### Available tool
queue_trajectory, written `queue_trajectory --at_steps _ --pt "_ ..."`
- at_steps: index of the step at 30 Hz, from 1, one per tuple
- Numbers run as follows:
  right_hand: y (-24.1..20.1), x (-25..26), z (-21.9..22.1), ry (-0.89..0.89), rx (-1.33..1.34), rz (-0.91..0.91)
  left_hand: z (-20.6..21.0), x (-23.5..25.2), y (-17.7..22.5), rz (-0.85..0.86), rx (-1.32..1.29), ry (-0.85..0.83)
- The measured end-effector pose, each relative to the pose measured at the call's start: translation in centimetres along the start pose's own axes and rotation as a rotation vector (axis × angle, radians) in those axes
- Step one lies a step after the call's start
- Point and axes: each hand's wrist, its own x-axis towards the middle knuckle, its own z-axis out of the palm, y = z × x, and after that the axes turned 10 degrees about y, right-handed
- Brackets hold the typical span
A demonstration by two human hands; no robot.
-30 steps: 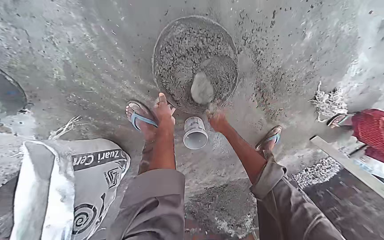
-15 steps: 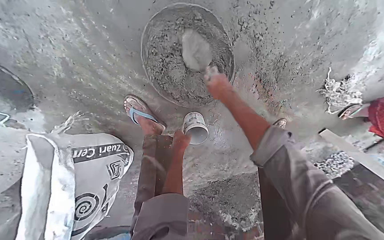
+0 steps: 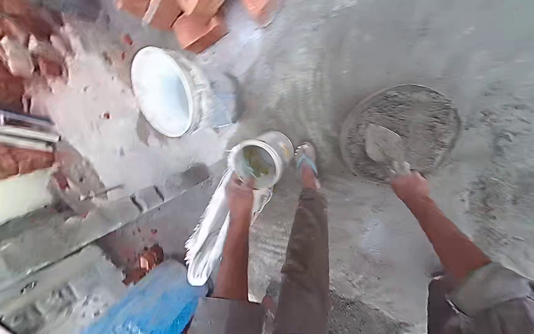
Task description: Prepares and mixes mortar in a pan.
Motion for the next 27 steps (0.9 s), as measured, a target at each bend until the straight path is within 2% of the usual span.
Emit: queue_trajectory --at_steps 3,5,6,9,12,15,18,22,25,27 --pt "2.2 -1.4 -0.1 -0.085 -0.034 0.077 -9.0 9.4 1.7 0.065 -0.113 0.307" --pt "3.0 -4.6 -0.8 -0.080 -0.035 0.139 -13.2 15.7 1.9 0.028 -0.046 0.415" --pt "2.2 -5.9 -1.6 -0.045 -0.035 0.153 -13.9 19.6 1.9 0.016 -0.009 0.424" --pt "-1.9 -10.8 -3.4 0.012 0.017 0.201 -11.3 31.2 2.6 0.089 0.345 0.337" --pt "-5.6 -14.1 -3.4 -0.081 0.149 0.333 -5.9 38.0 5.9 0.151 0.713 0.195" --pt "-7.3 -15.3 -1.3 -0.169 0.303 0.448 -0.5 39.9 8.1 0.239 0.918 0.113" --pt "-8.0 -15.8 1.1 -0.251 0.432 0.487 1.9 39.6 8.4 0.320 1.044 0.039" --pt "-6.6 -16.1 3.1 -0.256 0.514 0.501 0.3 38.8 8.3 0.319 0.969 0.043" --pt "-4.6 -16.5 3.2 -0.228 0.595 0.516 -4.1 37.0 8.3 0.320 0.888 0.108" --pt "-3.1 -16.9 2.8 -0.192 0.653 0.508 -7.5 35.2 8.3 0.325 0.764 0.217"
